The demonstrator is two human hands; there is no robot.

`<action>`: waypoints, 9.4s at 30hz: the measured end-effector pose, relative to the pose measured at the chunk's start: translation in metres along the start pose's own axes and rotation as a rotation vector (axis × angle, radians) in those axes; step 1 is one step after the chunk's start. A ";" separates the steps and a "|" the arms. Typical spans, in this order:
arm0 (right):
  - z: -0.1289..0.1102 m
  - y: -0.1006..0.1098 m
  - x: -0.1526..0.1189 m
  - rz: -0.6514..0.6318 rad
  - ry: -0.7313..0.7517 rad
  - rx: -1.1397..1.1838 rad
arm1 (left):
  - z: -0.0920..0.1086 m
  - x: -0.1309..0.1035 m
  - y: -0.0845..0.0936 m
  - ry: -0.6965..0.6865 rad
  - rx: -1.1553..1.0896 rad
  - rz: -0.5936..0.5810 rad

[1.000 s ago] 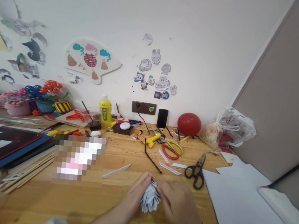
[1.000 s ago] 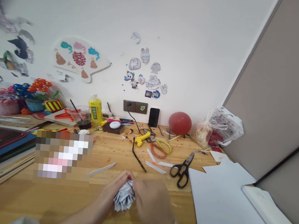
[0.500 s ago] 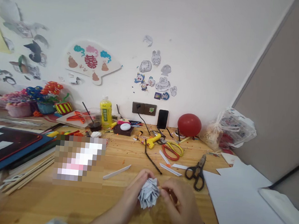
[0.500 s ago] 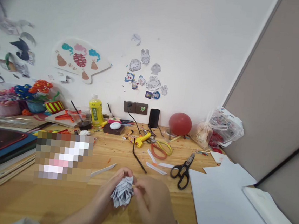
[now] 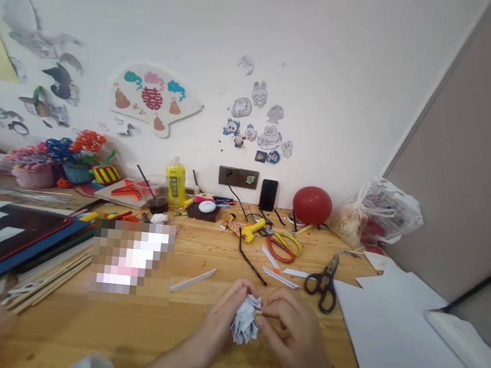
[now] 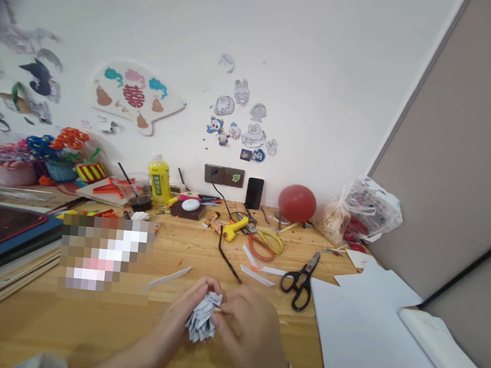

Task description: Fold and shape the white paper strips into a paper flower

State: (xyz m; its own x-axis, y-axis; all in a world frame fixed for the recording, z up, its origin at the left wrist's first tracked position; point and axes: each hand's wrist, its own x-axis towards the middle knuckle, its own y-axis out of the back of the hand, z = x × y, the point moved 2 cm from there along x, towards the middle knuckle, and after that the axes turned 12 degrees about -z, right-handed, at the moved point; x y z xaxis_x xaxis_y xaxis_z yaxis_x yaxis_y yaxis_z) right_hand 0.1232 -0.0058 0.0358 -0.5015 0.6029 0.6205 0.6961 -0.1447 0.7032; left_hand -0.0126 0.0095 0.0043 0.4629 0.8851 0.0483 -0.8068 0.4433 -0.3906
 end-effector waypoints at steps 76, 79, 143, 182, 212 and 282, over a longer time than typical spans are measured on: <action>-0.006 -0.008 -0.002 -0.025 0.017 -0.211 | -0.001 0.004 0.006 -0.035 0.016 0.069; -0.005 -0.008 -0.004 0.033 0.003 -0.211 | -0.004 0.004 0.008 -0.048 0.029 0.067; -0.009 -0.007 -0.002 0.029 0.115 -0.380 | -0.004 0.002 0.004 -0.032 0.051 0.070; 0.005 -0.013 -0.005 -0.088 -0.268 0.251 | -0.002 -0.001 0.002 -0.042 0.066 0.112; 0.002 -0.010 -0.002 0.075 -0.107 0.030 | 0.008 0.001 -0.004 -0.033 -0.459 0.144; 0.013 -0.008 -0.002 -0.139 -0.070 -0.016 | 0.005 0.000 0.000 0.082 0.270 0.001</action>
State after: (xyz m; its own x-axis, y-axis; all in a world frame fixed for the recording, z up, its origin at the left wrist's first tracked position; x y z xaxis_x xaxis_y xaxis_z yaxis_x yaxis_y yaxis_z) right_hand 0.1252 0.0048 0.0240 -0.5554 0.6710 0.4913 0.6138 -0.0678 0.7866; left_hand -0.0140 0.0101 0.0087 0.4811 0.8761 -0.0314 -0.8710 0.4735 -0.1312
